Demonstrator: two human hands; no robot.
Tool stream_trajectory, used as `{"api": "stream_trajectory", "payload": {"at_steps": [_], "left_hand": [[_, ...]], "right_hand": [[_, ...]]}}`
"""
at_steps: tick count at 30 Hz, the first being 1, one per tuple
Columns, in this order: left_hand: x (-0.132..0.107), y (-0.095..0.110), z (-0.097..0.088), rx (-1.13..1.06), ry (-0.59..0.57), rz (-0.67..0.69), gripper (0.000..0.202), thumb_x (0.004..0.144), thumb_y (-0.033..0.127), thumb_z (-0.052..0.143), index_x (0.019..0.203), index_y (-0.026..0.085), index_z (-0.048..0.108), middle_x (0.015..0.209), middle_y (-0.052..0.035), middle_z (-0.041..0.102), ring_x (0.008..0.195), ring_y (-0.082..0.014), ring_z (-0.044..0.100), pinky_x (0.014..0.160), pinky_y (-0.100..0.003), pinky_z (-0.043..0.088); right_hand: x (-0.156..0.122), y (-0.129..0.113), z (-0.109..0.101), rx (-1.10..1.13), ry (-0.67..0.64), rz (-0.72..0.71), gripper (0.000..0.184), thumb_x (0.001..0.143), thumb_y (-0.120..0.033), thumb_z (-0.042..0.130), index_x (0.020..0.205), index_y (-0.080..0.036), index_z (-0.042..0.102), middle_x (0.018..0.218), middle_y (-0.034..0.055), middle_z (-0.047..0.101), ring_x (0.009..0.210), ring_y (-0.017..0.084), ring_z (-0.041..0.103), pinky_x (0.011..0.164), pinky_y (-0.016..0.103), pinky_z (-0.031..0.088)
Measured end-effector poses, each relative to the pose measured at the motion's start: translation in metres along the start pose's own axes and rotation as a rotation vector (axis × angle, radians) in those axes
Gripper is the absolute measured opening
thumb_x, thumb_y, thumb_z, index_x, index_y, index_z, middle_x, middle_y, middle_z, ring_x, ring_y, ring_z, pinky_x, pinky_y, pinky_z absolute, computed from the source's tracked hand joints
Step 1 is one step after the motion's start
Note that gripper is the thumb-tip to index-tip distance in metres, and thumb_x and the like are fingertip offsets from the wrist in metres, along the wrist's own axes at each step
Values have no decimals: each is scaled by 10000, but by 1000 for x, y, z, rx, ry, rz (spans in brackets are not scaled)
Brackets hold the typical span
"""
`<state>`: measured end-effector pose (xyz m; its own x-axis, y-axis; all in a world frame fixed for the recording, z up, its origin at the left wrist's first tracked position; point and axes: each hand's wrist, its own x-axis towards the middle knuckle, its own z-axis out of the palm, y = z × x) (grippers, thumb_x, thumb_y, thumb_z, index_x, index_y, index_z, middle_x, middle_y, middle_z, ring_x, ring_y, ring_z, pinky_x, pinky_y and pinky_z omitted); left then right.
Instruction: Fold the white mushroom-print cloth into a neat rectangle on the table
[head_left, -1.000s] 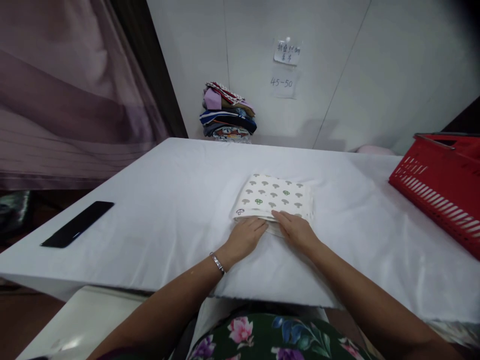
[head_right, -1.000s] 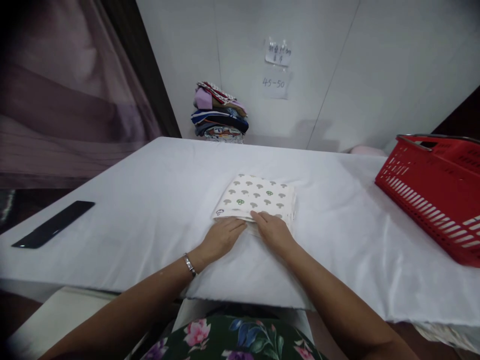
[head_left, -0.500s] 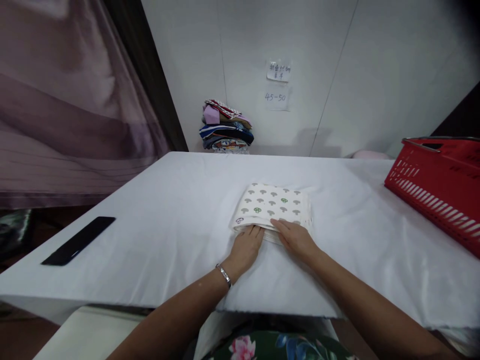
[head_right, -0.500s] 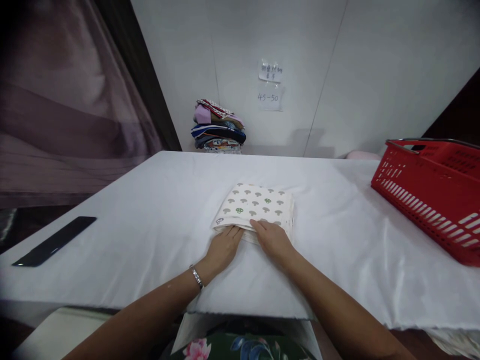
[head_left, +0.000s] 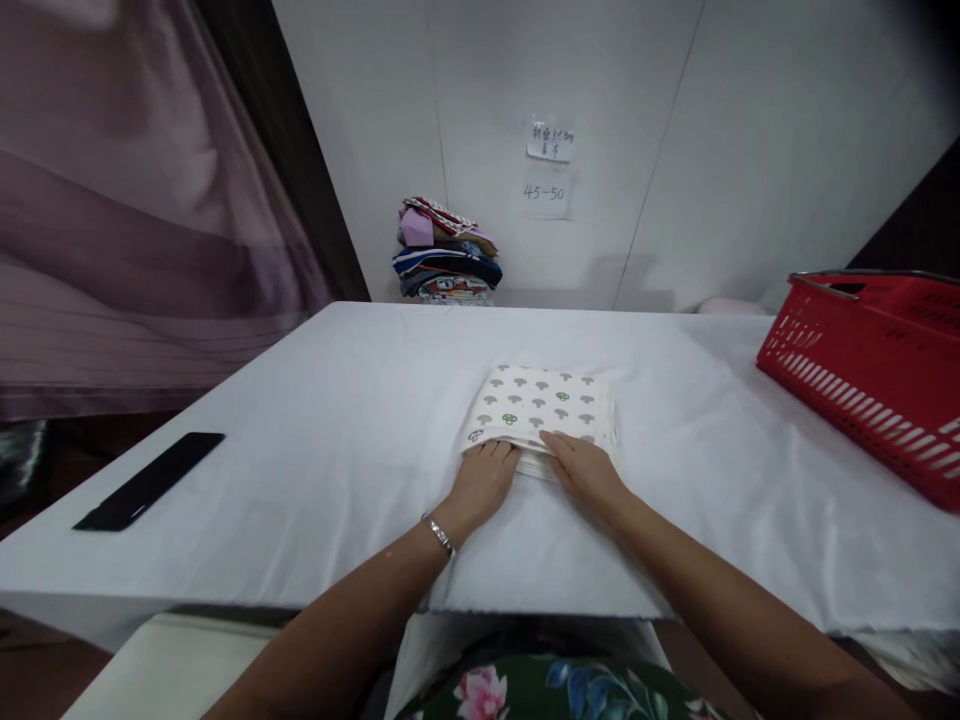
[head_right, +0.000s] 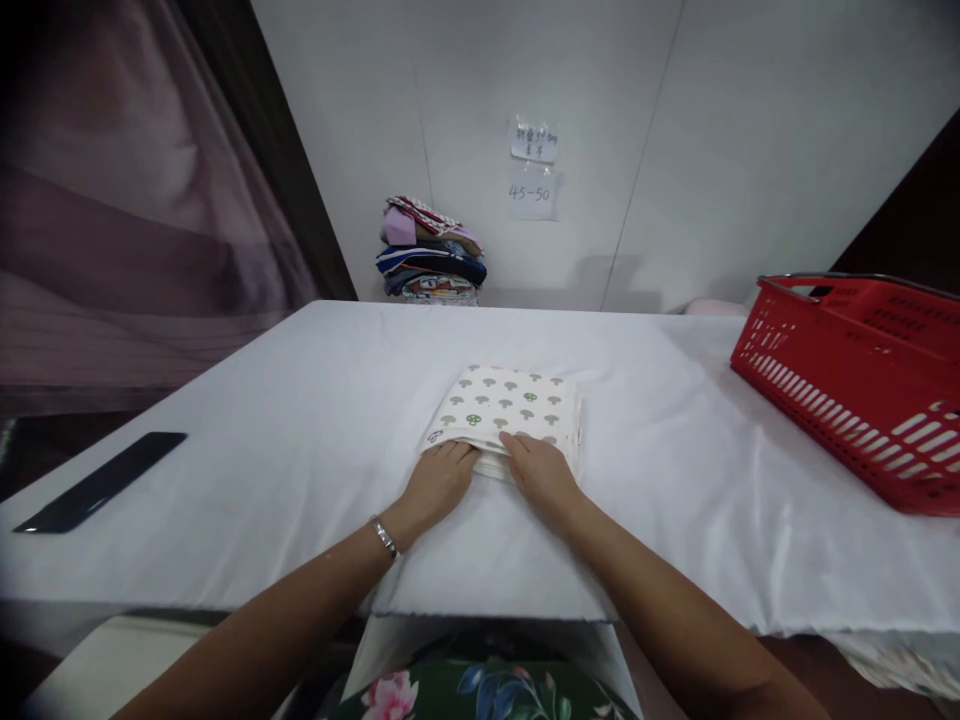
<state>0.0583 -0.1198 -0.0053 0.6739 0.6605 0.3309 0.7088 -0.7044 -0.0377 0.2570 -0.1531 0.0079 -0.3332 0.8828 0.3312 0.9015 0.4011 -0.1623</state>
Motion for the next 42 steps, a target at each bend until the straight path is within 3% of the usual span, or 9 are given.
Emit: {"api": "stream_trajectory", "payload": {"at_steps": [6, 15, 20, 29, 42], "left_hand": [[-21, 4, -1, -34, 34, -7, 352, 900, 149, 390, 1230, 209, 494, 1124, -70, 599, 1005, -232, 546, 853, -398, 448], [-21, 10, -3, -42, 65, -25, 314, 886, 126, 415, 1174, 167, 534, 1111, -84, 615, 1015, -234, 557, 850, -400, 462], [-31, 15, -6, -75, 71, -51, 334, 877, 124, 418, 1196, 156, 514, 1182, -98, 597, 1082, -230, 548, 870, -388, 467], [-44, 21, -8, -130, -17, -142, 366, 883, 145, 389, 1233, 138, 497, 1282, -104, 548, 1171, -244, 500, 894, -398, 462], [-42, 22, -18, -225, -18, -196, 344, 881, 146, 388, 1197, 171, 520, 1224, -84, 577, 1125, -226, 511, 894, -402, 424]], "right_hand": [[-7, -4, 5, -3, 73, -91, 372, 896, -132, 366, 1229, -219, 508, 1143, 95, 603, 1039, 233, 559, 832, 366, 462], [7, -19, 2, 33, 86, -165, 333, 896, -189, 462, 1226, -179, 508, 1136, 117, 594, 1048, 238, 521, 885, 388, 427], [20, -30, 6, -25, 37, -181, 303, 903, -196, 472, 1200, -176, 522, 1069, 110, 595, 987, 234, 508, 816, 362, 412], [33, -31, 10, -93, -97, -138, 219, 890, -200, 490, 1082, -220, 595, 894, 56, 565, 855, 203, 476, 677, 295, 335], [37, -43, 13, -82, -117, -191, 392, 899, -165, 438, 1290, -195, 454, 1081, 88, 601, 955, 220, 522, 802, 330, 408]]}}
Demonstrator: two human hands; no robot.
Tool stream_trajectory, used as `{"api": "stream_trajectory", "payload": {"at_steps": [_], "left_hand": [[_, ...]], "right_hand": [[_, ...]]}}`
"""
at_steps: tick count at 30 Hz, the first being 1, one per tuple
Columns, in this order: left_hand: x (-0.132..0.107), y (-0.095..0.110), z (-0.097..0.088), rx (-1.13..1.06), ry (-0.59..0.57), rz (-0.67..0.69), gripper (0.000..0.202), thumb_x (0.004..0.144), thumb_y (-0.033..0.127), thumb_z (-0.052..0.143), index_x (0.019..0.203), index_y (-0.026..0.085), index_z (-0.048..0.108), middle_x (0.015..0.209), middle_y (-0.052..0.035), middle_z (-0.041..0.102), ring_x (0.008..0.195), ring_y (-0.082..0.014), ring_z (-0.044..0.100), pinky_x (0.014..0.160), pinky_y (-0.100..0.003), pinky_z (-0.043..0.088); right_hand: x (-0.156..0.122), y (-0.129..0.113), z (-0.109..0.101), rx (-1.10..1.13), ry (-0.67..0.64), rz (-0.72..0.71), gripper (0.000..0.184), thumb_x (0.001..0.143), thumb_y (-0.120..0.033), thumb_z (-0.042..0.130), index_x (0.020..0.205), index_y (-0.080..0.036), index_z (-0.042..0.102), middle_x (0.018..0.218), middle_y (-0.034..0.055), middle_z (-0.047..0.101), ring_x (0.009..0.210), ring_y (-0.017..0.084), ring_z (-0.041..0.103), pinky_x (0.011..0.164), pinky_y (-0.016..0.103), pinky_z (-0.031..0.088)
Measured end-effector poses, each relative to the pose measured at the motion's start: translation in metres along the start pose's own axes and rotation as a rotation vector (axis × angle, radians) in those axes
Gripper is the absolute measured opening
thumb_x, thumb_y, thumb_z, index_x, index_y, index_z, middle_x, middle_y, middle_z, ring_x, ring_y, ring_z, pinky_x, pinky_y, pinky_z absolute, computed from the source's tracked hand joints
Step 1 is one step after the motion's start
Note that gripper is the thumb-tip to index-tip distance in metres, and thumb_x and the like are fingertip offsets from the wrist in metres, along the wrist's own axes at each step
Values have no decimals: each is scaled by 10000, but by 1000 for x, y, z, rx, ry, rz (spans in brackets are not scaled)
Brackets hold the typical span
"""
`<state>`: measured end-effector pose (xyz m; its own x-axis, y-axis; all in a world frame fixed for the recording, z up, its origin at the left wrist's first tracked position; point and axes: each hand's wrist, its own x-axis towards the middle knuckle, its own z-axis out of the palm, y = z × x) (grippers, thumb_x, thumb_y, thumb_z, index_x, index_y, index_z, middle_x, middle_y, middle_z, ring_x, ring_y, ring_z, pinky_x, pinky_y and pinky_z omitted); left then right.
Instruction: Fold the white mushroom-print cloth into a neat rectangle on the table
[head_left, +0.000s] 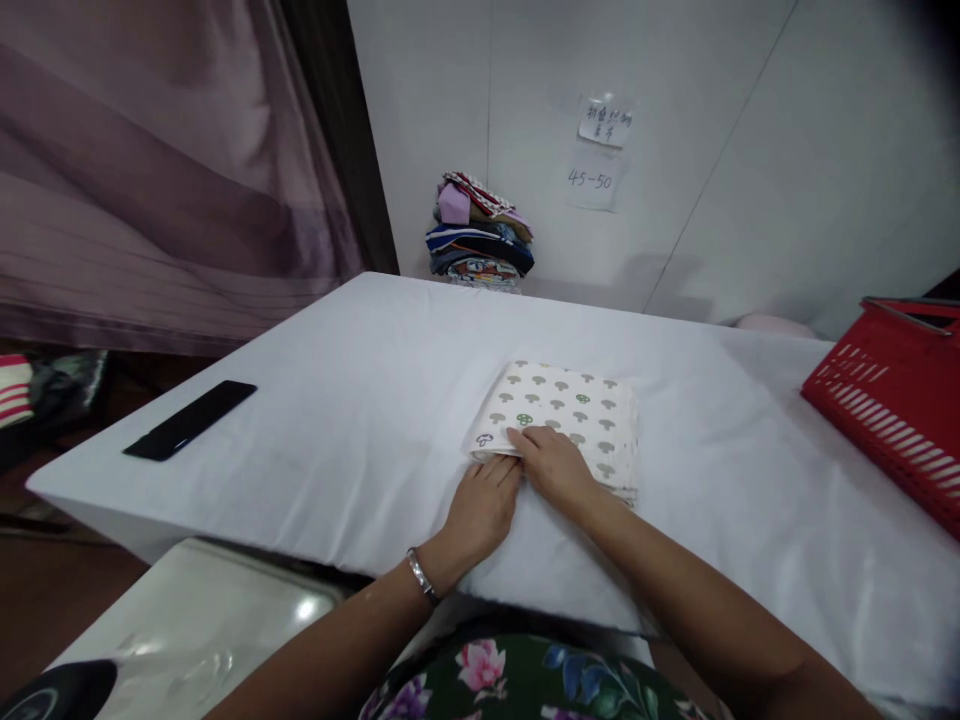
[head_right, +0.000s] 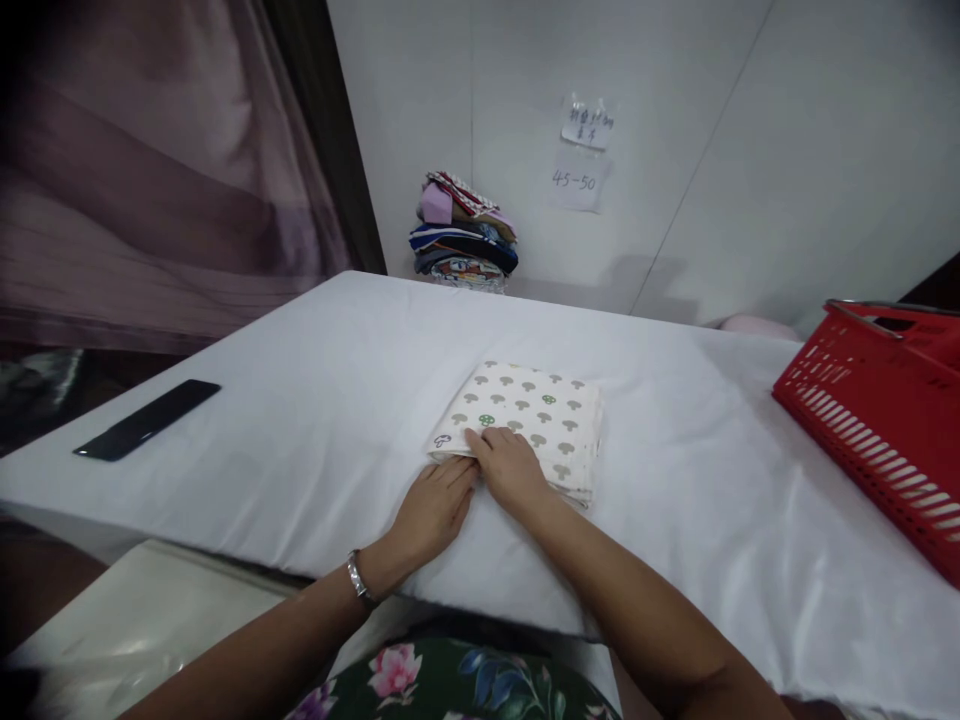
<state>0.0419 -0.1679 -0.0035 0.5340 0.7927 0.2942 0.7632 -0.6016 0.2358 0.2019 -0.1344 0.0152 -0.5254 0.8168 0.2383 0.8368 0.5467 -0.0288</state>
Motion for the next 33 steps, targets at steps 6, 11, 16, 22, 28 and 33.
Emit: {"api": "stream_trajectory", "payload": {"at_steps": [6, 11, 16, 22, 28, 33], "left_hand": [[-6, -4, -3, 72, 52, -115, 398, 863, 141, 404, 1251, 184, 482, 1271, -85, 545, 1171, -228, 468, 905, -401, 401], [-5, 0, -1, 52, 58, -153, 383, 853, 135, 402, 1219, 175, 507, 1245, -91, 545, 1142, -236, 468, 895, -395, 411], [-9, 2, 2, 15, 54, -170, 364, 853, 119, 387, 1191, 161, 515, 1212, -88, 557, 1093, -233, 494, 882, -399, 424], [-12, -18, -7, -87, 196, -271, 214, 870, 172, 412, 1020, 200, 563, 1037, -53, 600, 979, -196, 526, 861, -354, 435], [0, -28, -15, -129, 202, -528, 101, 832, 308, 514, 807, 210, 507, 870, -22, 572, 852, -190, 540, 742, -322, 435], [12, -27, -12, -162, 163, -666, 224, 774, 380, 583, 869, 212, 469, 860, -12, 578, 794, -178, 561, 646, -283, 401]], "right_hand": [[11, -2, 4, 19, -34, 27, 377, 909, -170, 419, 1280, -206, 477, 1106, 89, 625, 982, 213, 557, 828, 328, 409], [9, -5, 3, 34, -48, 84, 354, 918, -224, 420, 1264, -212, 498, 1092, 92, 644, 956, 210, 584, 798, 320, 425], [2, -7, 12, 36, 28, 63, 320, 928, -229, 430, 1234, -233, 524, 1170, 74, 619, 1049, 206, 554, 833, 326, 413], [2, -7, 7, 71, 18, 93, 310, 926, -224, 432, 1212, -234, 551, 1137, 50, 644, 1009, 205, 578, 807, 323, 425], [4, -9, 2, 86, 20, 125, 286, 914, -248, 455, 1175, -255, 572, 1109, 50, 646, 980, 204, 563, 793, 318, 421], [5, -8, 4, 87, 34, 116, 268, 896, -253, 488, 1149, -263, 577, 1064, 51, 637, 955, 210, 530, 789, 316, 406]]}}
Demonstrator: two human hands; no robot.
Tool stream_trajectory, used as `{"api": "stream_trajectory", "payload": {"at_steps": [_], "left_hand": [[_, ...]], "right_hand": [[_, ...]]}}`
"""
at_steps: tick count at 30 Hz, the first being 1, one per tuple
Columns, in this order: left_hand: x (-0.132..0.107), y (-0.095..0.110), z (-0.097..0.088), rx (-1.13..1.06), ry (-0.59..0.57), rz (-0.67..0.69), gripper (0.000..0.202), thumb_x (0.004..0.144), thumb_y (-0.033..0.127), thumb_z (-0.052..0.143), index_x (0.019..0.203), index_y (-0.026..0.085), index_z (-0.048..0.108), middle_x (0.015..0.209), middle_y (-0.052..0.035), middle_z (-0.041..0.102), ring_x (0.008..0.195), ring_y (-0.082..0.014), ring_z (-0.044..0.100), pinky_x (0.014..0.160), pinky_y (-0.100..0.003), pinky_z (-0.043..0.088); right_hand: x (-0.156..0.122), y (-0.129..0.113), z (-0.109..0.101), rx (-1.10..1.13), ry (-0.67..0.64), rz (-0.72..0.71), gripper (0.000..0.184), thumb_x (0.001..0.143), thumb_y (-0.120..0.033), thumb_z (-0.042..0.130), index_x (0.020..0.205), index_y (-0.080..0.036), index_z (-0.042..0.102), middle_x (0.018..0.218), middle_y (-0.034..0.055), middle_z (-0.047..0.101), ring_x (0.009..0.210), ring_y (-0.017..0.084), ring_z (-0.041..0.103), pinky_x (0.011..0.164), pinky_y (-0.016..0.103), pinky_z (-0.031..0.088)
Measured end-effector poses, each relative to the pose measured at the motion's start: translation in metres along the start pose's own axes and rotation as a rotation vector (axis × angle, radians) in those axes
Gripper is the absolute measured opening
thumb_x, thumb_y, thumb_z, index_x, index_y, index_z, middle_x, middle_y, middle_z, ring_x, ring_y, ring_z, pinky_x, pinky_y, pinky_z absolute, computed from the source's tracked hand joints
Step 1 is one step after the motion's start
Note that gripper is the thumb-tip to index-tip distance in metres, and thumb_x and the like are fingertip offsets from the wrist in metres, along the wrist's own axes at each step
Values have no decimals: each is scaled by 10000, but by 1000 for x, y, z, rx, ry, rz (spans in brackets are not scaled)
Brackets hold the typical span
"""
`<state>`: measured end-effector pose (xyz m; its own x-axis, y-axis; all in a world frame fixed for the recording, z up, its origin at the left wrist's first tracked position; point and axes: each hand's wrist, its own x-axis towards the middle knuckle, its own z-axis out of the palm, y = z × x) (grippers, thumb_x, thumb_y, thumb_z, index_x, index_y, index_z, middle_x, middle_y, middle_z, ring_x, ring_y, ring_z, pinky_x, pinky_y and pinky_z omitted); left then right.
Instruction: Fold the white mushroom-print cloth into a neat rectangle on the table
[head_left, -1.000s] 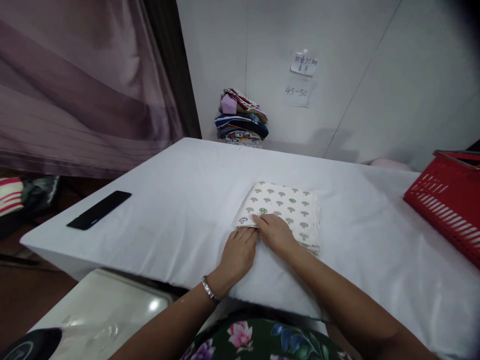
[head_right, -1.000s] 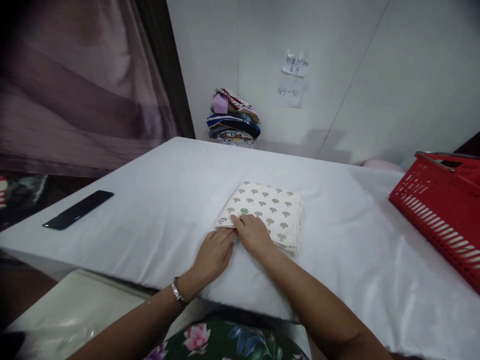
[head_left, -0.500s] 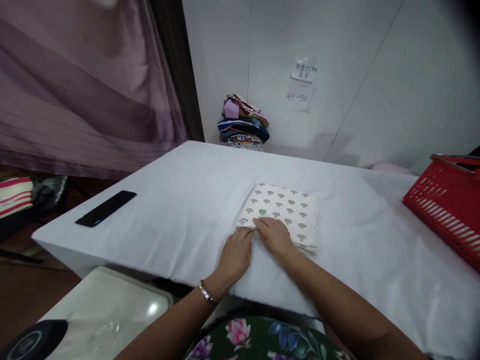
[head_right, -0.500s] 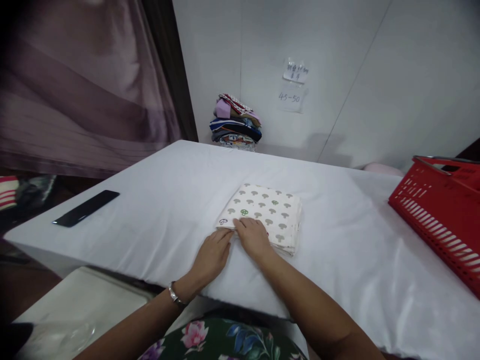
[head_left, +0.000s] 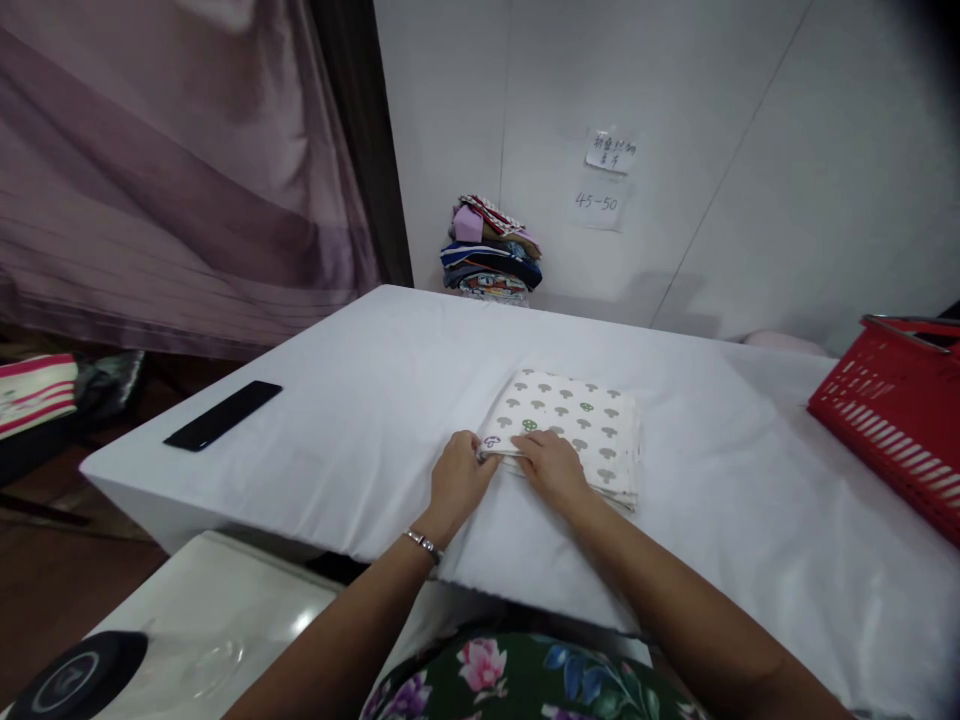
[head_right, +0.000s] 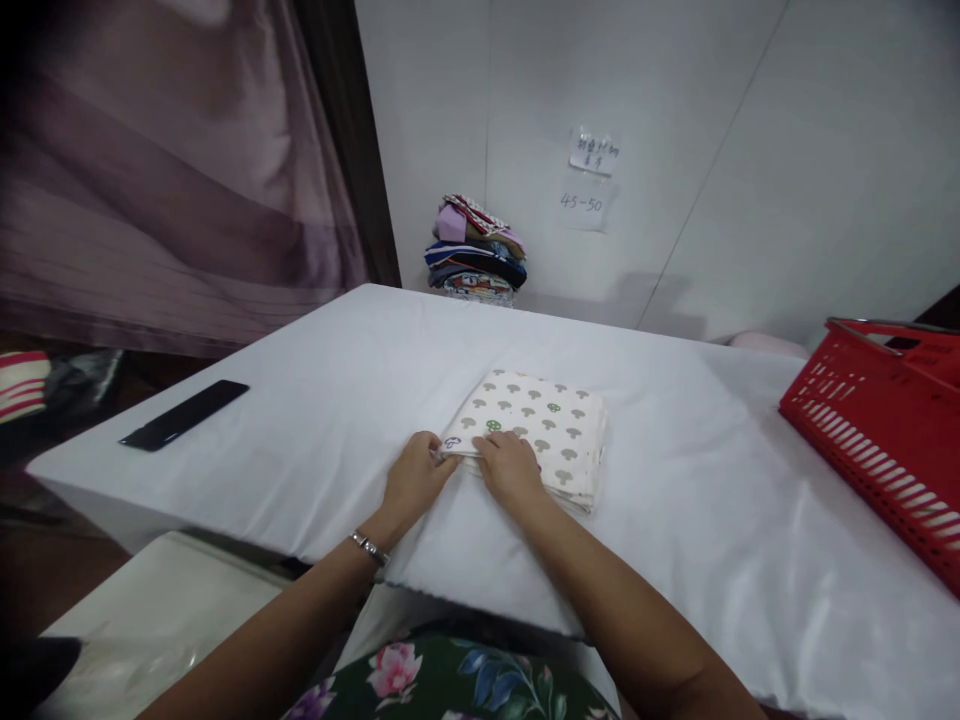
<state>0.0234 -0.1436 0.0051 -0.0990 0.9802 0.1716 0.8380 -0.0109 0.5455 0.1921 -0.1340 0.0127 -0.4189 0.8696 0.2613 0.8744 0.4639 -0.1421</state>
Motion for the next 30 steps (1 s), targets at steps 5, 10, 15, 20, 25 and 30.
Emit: {"api": "stream_trajectory", "payload": {"at_steps": [5, 10, 15, 20, 25, 30], "left_hand": [[8, 7, 3, -4, -53, -28, 207, 777, 336, 559, 905, 207, 460, 885, -33, 612, 816, -191, 584, 648, -281, 390], [12, 14, 13, -20, 9, -60, 314, 762, 286, 553, 1038, 176, 452, 998, -85, 620, 915, -229, 598, 740, -322, 429], [16, 18, 22, 14, 81, -6, 409, 775, 301, 533, 1134, 130, 435, 1094, -145, 592, 1010, -274, 574, 819, -378, 438], [21, 17, 21, -24, 61, 13, 367, 797, 289, 498, 1130, 143, 443, 1074, -156, 595, 998, -282, 584, 785, -392, 459], [23, 17, 14, -67, 4, -23, 393, 792, 285, 494, 1155, 151, 428, 1080, -161, 604, 973, -296, 597, 758, -398, 474], [26, 16, 12, -71, -25, -30, 407, 795, 315, 489, 1163, 155, 421, 1079, -150, 602, 969, -299, 596, 744, -400, 482]], "right_hand": [[-1, -1, 1, 17, 29, 1, 263, 902, -252, 478, 1149, -258, 567, 1068, 54, 624, 964, 211, 520, 778, 314, 399], [-2, -6, 2, -31, 39, -6, 297, 879, -195, 486, 1170, -223, 542, 1084, 80, 610, 986, 224, 513, 785, 331, 397], [-2, -8, 4, -75, 39, -21, 352, 862, -139, 476, 1211, -180, 496, 1078, 93, 604, 973, 226, 512, 780, 348, 399], [-18, 15, -2, -60, 48, -51, 463, 862, -85, 431, 1311, -193, 414, 1155, 93, 583, 1044, 209, 490, 834, 344, 384], [-56, 47, -17, -23, 80, 45, 511, 819, -27, 381, 1307, -171, 432, 1208, 98, 570, 1073, 206, 490, 861, 355, 398], [-79, 61, -23, -21, 180, 31, 569, 776, 0, 372, 1316, -169, 433, 1182, 111, 583, 1073, 216, 506, 871, 390, 435]]}}
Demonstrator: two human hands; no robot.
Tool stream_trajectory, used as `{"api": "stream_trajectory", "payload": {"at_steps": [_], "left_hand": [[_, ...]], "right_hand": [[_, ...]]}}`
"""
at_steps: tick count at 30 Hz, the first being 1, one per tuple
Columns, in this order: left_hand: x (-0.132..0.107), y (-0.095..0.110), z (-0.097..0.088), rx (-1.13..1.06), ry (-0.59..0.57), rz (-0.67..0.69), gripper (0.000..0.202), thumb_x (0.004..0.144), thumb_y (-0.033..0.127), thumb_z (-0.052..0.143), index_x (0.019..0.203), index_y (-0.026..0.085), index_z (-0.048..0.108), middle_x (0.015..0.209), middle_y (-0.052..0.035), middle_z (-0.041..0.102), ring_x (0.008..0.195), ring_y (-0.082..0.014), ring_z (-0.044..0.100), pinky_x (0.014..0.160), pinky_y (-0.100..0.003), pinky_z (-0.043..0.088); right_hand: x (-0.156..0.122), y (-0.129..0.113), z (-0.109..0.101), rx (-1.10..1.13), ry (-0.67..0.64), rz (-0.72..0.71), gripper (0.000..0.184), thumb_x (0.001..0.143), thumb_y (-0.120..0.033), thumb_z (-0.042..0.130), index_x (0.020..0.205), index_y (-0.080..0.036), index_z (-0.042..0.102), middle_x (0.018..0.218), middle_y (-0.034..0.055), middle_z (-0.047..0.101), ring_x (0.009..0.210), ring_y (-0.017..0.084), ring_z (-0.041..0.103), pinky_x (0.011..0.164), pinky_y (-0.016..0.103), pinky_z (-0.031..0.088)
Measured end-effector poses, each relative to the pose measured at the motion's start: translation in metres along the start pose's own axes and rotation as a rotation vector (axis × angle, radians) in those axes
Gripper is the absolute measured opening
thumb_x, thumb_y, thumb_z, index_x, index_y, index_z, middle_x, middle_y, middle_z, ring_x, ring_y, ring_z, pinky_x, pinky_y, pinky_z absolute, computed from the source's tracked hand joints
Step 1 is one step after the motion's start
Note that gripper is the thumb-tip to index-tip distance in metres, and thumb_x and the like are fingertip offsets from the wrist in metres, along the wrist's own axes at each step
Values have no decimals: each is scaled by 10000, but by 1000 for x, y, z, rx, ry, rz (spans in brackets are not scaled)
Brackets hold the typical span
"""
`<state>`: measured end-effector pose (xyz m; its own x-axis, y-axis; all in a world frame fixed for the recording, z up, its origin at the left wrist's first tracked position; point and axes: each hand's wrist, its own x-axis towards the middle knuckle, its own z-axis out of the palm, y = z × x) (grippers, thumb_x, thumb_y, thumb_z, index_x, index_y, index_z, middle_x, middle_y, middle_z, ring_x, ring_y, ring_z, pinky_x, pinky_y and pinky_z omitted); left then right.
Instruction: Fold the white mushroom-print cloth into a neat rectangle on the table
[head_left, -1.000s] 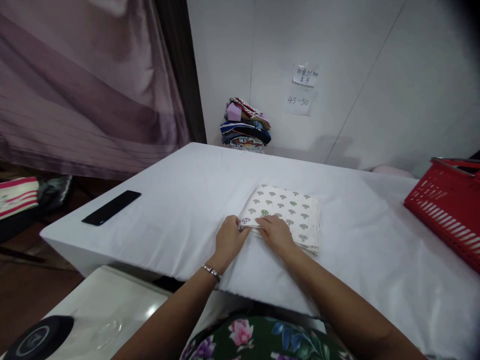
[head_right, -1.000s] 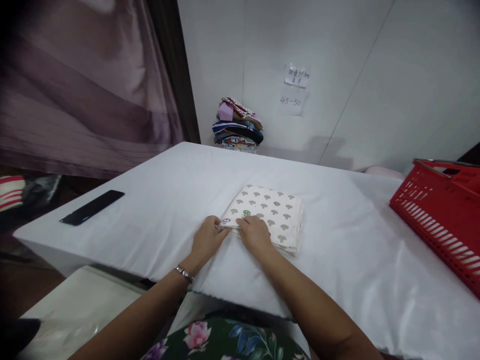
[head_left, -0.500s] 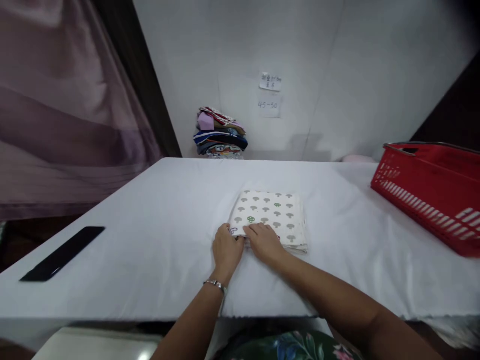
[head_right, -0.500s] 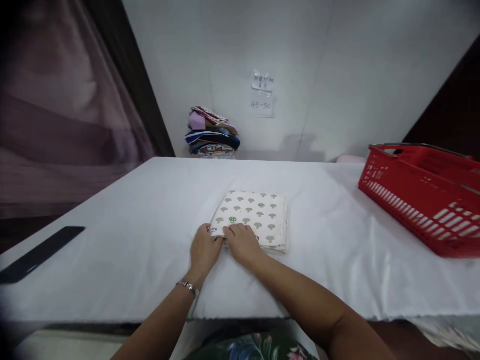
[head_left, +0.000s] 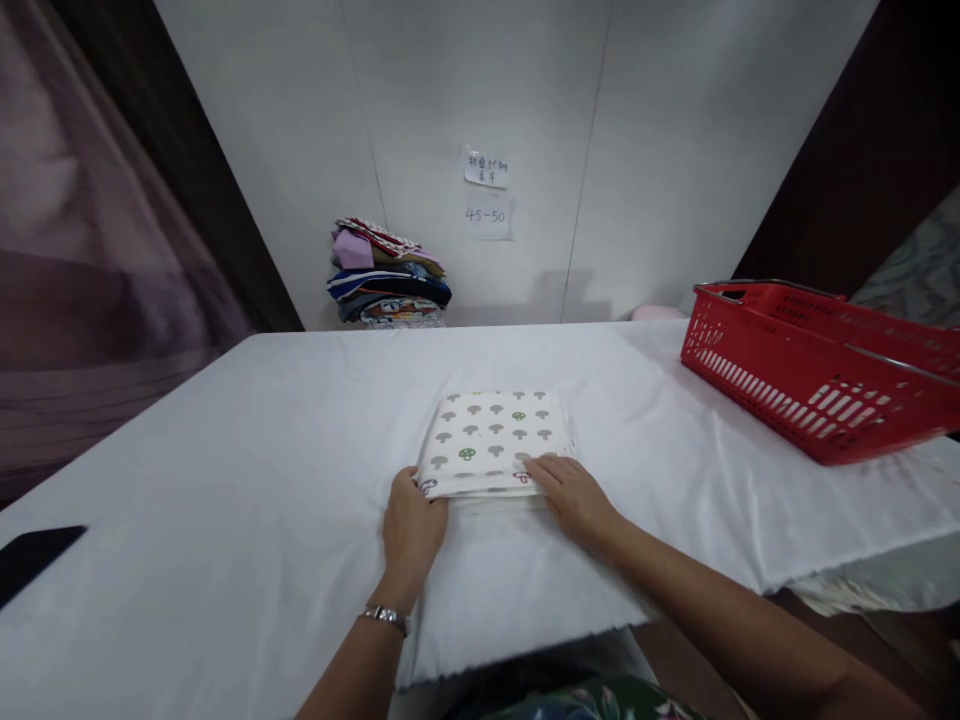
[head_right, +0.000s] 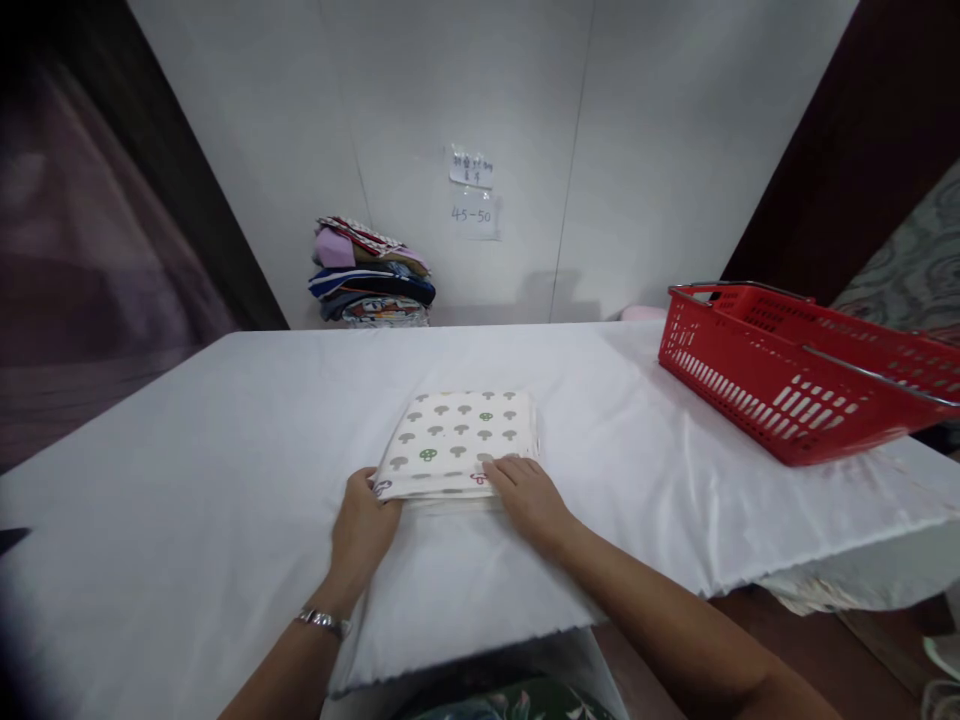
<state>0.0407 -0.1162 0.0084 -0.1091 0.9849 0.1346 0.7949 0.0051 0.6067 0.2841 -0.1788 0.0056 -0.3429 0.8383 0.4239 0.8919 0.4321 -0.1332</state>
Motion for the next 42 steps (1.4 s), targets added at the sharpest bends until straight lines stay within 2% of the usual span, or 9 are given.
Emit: {"api": "stream_trajectory", "payload": {"at_steps": [6, 11, 15, 21, 29, 34, 37, 40, 42], "left_hand": [[-2, -8, -3, 117, 38, 77, 457, 807, 347, 476, 1208, 138, 409, 1128, -146, 555, 973, -279, 590, 733, -380, 495], [1, -19, -3, 240, 104, 553, 457, 788, 127, 426, 1244, 159, 452, 1298, -149, 502, 1182, -279, 482, 936, -430, 415], [10, -27, 0, 298, -13, 835, 593, 753, -2, 352, 1258, 270, 505, 1364, -40, 488, 1258, -223, 434, 1044, -442, 322], [21, -36, 0, 337, -182, 842, 630, 732, -14, 340, 1256, 287, 516, 1367, 2, 486, 1296, -210, 393, 1063, -486, 301], [-1, 9, 0, 308, -109, 1035, 563, 797, 148, 452, 1352, 232, 409, 1454, -49, 363, 1353, -258, 289, 1105, -528, 204], [8, 6, 24, 372, -106, 1130, 500, 877, 369, 455, 1349, 210, 414, 1450, -73, 365, 1320, -278, 346, 1062, -517, 292], [12, -1, 32, 399, -88, 1134, 511, 878, 376, 457, 1358, 210, 400, 1460, -69, 347, 1321, -280, 343, 1061, -506, 298], [11, -3, 34, 399, -62, 1134, 505, 881, 375, 452, 1356, 213, 402, 1457, -69, 351, 1321, -280, 343, 1065, -505, 290], [9, -3, 34, 402, -51, 1128, 504, 880, 368, 455, 1356, 213, 401, 1458, -68, 351, 1321, -278, 343, 1065, -504, 289]], "right_hand": [[-15, 13, 13, -54, 112, -56, 479, 844, -56, 388, 1306, -166, 450, 1224, 148, 568, 1164, 242, 488, 932, 478, 430], [-20, 18, 19, -84, 105, -86, 410, 897, -89, 367, 1291, -157, 456, 1252, 146, 556, 1207, 229, 465, 965, 476, 421], [-21, 19, 20, -86, 98, -97, 418, 900, -84, 363, 1308, -140, 436, 1267, 151, 543, 1232, 230, 444, 988, 478, 403], [-27, 24, 19, -87, 57, -137, 468, 911, -101, 344, 1376, -149, 338, 1359, 152, 467, 1318, 232, 342, 1024, 490, 367], [-26, 24, 20, -66, 11, -126, 496, 897, -109, 371, 1388, -161, 334, 1374, 156, 455, 1329, 233, 334, 1031, 500, 356], [-21, 29, 3, 235, -69, -95, 460, 860, -197, 480, 1319, -184, 465, 1367, 138, 472, 1294, 244, 391, 1052, 476, 332], [-5, 45, -14, 518, -11, 82, 326, 840, -274, 521, 1147, -225, 619, 1252, 80, 588, 1173, 218, 524, 988, 399, 418], [18, 68, -19, 573, 148, 537, 232, 818, -250, 510, 969, -216, 683, 1025, 52, 694, 964, 200, 629, 860, 345, 485], [33, 82, -15, 544, 114, 756, 192, 796, -231, 511, 871, -193, 684, 864, 35, 711, 807, 179, 649, 730, 290, 500]]}}
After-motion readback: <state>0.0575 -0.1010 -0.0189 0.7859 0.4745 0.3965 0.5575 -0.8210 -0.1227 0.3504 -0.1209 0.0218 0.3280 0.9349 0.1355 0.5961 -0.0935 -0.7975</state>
